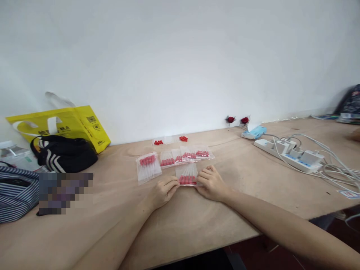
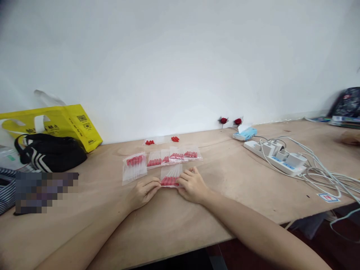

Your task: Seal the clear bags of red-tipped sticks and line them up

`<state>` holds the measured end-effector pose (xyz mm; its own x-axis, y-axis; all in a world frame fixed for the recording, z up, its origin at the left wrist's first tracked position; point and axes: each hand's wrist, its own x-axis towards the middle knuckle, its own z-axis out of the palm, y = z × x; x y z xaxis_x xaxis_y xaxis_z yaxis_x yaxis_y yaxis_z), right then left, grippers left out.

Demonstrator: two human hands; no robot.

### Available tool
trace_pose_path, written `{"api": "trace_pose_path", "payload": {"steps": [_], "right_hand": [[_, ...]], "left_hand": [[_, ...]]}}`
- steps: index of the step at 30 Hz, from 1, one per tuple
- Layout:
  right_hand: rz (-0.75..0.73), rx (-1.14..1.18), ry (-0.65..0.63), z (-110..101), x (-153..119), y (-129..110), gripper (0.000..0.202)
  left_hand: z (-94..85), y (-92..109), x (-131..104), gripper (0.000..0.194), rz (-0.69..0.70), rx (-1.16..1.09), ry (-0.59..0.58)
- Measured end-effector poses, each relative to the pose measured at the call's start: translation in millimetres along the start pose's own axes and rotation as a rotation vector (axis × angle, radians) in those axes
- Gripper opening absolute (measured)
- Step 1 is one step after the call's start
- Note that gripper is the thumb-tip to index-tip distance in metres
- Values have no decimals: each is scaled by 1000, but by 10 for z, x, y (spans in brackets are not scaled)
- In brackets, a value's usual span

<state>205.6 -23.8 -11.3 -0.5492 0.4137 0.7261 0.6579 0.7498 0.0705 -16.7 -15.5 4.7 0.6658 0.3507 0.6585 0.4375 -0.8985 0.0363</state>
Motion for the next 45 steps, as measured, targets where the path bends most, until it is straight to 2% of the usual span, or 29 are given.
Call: {"api": "trace_pose_path", "payload": {"steps": [5, 14, 22, 33, 38, 41, 45], "right_hand": [[-28, 33, -6, -51, -37, 39, 16], [-70, -6, 41, 101, 150, -157, 18], [-111, -59, 40, 120, 159, -146, 18], [-205, -162, 88, 78, 174, -122, 24], [-223, -146, 97, 68, 184, -120, 23], [-235, -137, 107, 33, 133, -53, 23], [-166, -105, 88, -40, -18, 139, 20]], "left_hand": [[38, 3, 12, 9, 30, 19, 36], [90, 14, 38, 11, 95, 78, 26], [75, 23, 76, 15, 235, 200, 52], [89, -13, 28, 13, 128, 120, 92], [85, 0, 36, 16, 219, 144, 90], [57, -6, 26, 14, 224, 131, 103], [-4, -41, 5, 13, 140, 88, 122]]}}
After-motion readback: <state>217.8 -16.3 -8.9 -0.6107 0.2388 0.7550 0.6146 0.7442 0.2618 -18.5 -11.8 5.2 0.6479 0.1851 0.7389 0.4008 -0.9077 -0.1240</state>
